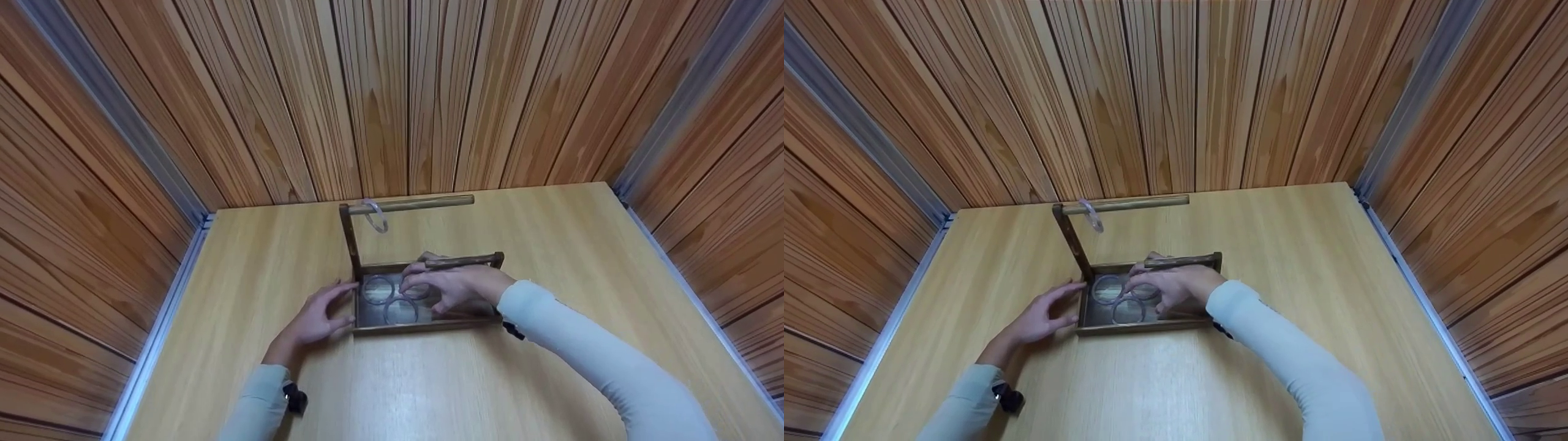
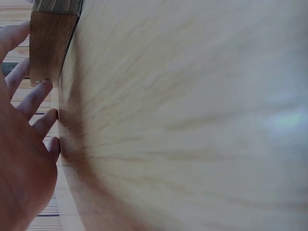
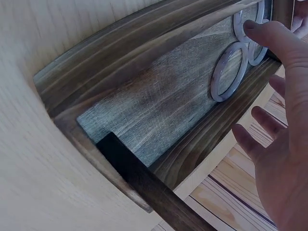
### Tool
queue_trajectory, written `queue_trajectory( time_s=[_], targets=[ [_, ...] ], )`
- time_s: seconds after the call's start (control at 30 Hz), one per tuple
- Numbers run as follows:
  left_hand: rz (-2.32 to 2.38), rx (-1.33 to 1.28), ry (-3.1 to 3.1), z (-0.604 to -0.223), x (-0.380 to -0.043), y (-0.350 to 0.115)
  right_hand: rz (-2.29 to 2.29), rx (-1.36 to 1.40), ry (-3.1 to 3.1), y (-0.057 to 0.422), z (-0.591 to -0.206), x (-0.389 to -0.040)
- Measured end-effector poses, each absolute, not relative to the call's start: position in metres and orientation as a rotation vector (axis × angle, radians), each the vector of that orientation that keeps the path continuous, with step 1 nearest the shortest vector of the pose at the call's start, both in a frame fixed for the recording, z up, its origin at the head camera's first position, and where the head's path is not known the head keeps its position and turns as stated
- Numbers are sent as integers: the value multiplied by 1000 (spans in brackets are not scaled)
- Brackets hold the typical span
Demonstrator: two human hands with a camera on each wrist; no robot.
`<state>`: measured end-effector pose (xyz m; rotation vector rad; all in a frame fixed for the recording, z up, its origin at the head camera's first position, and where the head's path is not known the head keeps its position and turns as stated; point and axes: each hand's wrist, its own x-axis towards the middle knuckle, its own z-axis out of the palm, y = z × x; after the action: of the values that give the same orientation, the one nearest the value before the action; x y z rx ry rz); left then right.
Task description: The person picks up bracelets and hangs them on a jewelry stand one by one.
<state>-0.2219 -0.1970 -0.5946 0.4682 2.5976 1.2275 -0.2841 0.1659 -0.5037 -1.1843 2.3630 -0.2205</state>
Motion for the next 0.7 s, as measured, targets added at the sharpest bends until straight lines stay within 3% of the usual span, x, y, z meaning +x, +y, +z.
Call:
queue_trajectory(
  time_s=[0.7],
  targets=[
    [1262, 486, 2605, -595, -222, -197, -205, -962, 2401, 150, -510, -289]
  ],
)
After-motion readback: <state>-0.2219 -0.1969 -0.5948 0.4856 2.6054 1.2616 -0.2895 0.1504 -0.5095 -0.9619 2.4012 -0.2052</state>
